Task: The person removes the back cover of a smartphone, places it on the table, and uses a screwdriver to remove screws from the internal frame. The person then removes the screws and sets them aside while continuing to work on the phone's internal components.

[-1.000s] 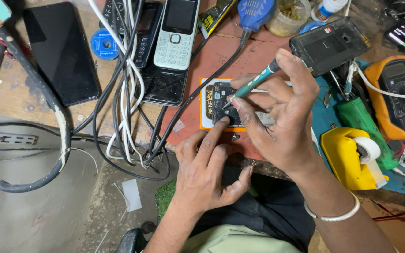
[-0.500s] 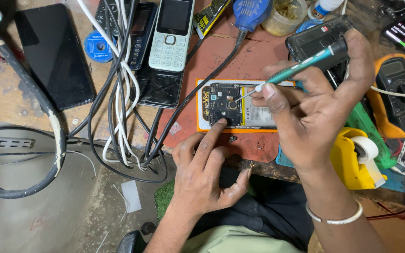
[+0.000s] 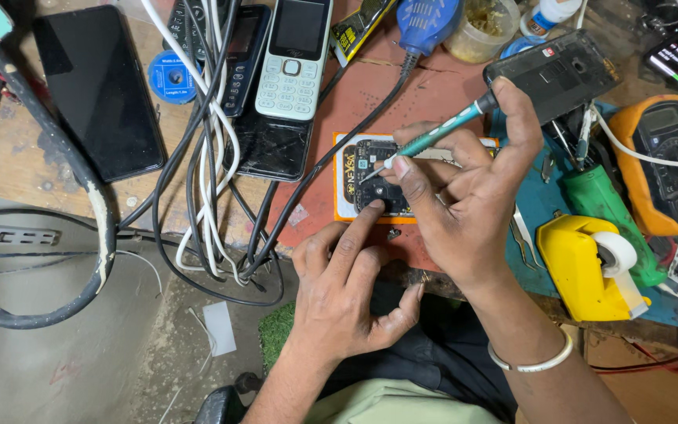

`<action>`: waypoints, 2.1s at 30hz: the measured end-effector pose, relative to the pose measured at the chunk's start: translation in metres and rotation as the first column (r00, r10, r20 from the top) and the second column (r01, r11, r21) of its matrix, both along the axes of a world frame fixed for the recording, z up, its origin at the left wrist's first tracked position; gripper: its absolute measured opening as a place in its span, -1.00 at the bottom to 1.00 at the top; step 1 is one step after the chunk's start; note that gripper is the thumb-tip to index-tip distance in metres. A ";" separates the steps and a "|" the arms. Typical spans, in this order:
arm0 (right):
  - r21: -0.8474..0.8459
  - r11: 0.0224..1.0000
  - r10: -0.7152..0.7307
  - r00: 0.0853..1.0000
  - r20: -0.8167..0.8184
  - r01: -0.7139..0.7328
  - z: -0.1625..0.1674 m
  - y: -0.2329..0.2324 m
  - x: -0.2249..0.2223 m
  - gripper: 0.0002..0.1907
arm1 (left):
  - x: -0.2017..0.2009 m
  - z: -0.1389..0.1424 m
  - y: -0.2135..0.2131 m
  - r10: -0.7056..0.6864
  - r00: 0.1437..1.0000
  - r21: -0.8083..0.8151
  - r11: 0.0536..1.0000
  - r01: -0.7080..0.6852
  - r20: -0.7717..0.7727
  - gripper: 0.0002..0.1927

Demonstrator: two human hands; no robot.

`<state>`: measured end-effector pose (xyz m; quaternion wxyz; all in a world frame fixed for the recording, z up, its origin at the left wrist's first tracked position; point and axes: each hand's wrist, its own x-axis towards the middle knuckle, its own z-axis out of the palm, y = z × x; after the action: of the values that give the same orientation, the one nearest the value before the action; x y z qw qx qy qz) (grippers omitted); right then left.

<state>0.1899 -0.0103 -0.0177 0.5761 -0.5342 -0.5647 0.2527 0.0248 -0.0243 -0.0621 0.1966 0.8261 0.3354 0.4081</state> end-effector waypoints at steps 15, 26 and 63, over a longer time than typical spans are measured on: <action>0.210 0.966 0.018 0.847 0.531 -0.152 0.011 0.006 -0.002 -0.25 | 0.001 0.000 -0.001 0.004 1.000 -0.018 1.000 -0.004 0.008 -0.55; 0.180 0.967 0.019 0.753 0.658 -0.181 0.035 0.015 -0.006 -0.22 | 0.000 0.003 -0.002 0.020 1.000 -0.025 0.999 -0.019 0.011 -0.57; -0.008 0.989 -0.149 0.989 0.014 0.149 -0.016 -0.067 0.007 -0.13 | 0.010 0.006 -0.002 0.185 0.973 -0.053 0.982 -0.180 0.136 -0.72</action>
<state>0.1971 -0.0774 -0.0335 0.5873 -0.5790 -0.5259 0.2079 0.0350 -0.0261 -0.0557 0.1979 0.7569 0.4035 0.4745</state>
